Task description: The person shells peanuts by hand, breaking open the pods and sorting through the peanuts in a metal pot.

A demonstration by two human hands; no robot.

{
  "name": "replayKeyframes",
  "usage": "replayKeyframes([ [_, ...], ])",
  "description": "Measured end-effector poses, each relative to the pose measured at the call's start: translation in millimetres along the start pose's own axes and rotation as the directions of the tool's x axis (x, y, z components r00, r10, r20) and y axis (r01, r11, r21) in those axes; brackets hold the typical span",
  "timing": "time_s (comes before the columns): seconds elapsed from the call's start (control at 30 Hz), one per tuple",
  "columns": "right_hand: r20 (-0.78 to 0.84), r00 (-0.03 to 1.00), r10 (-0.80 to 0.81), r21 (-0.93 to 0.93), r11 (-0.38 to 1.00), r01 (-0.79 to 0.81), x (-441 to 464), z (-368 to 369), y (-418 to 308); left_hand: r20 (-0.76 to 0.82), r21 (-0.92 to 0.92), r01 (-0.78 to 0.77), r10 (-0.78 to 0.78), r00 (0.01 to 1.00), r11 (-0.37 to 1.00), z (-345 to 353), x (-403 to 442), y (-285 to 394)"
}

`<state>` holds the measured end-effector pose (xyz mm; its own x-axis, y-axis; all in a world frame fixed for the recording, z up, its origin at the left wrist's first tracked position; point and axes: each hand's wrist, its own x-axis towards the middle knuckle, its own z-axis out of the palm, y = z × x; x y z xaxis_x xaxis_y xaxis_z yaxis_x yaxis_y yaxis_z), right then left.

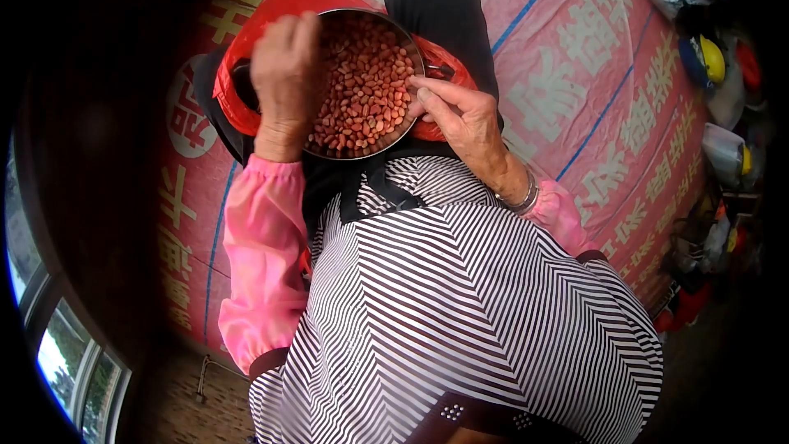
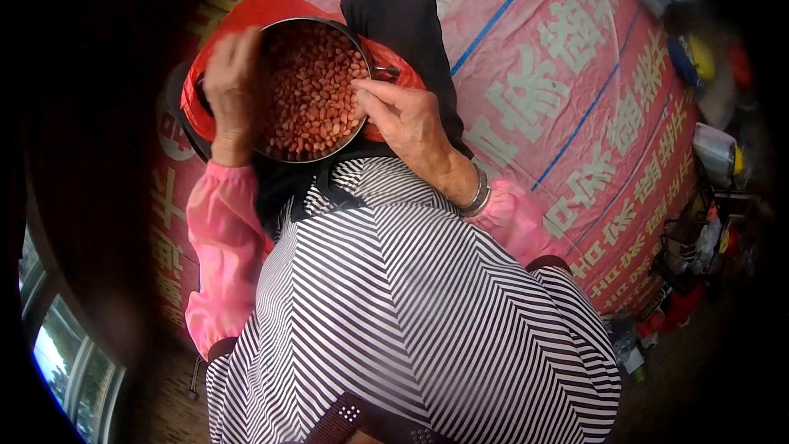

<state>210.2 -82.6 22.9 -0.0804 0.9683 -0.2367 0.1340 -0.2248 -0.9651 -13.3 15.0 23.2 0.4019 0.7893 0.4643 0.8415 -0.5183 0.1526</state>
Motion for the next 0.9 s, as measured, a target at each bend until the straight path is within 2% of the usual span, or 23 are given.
replayKeyframes([
  [0.07, 0.003, 1.000, 0.006, -0.002, 1.000, -0.006, 0.4, -0.3, 0.0, 0.203, -0.144, 0.019, 0.011, 0.979, 0.989, 21.2, -18.0, 5.7],
  [0.13, -0.004, 1.000, 0.020, 0.013, 1.000, -0.020, -0.4, 0.5, -2.0, 0.204, -0.034, 0.014, -0.007, 0.979, 0.999, 35.3, -21.7, 9.9],
  [0.17, -0.005, 1.000, 0.027, 0.019, 0.999, -0.027, -0.7, 0.4, -0.8, 0.288, -0.006, 0.114, -0.107, 0.952, 0.993, 41.0, -23.2, 11.6],
  [0.3, -0.020, 0.999, 0.050, 0.068, 0.997, -0.049, 0.8, 1.8, 3.6, 0.299, -0.104, 0.255, -0.215, 0.930, 0.961, 62.0, -15.2, 21.2],
  [0.4, -0.021, 0.997, 0.075, 0.081, 0.994, -0.074, 1.7, 1.7, 4.2, 0.407, -0.223, 0.200, -0.095, 0.908, 0.954, 75.7, -19.4, 25.4],
  [0.47, -0.016, 0.995, 0.101, 0.091, 0.991, -0.099, 1.9, 1.5, -0.4, 0.343, -0.239, 0.104, -0.016, 0.939, 0.966, 67.5, -24.6, 40.4],
  [0.53, -0.016, 0.995, 0.102, 0.089, 0.991, -0.100, 1.8, 0.5, -0.4, 0.484, -0.274, 0.099, 0.048, 0.874, 0.957, 52.4, -31.5, 50.5],
  [0.57, -0.016, 0.995, 0.102, 0.090, 0.991, -0.101, 1.8, 0.0, 0.0, 0.493, -0.322, 0.093, 0.083, 0.866, 0.942, 47.6, -39.5, 51.9],
  [0.67, -0.007, 0.997, 0.074, 0.078, 0.994, -0.073, 2.7, -1.0, 0.5, 0.537, -0.250, -0.006, 0.144, 0.831, 0.968, 16.2, -56.2, 52.1],
  [0.9, -0.005, 0.999, 0.034, 0.069, 0.997, -0.033, 3.5, -0.8, 3.5, 0.603, -0.141, 0.036, 0.057, 0.796, 0.989, -33.1, -74.4, 25.6],
])
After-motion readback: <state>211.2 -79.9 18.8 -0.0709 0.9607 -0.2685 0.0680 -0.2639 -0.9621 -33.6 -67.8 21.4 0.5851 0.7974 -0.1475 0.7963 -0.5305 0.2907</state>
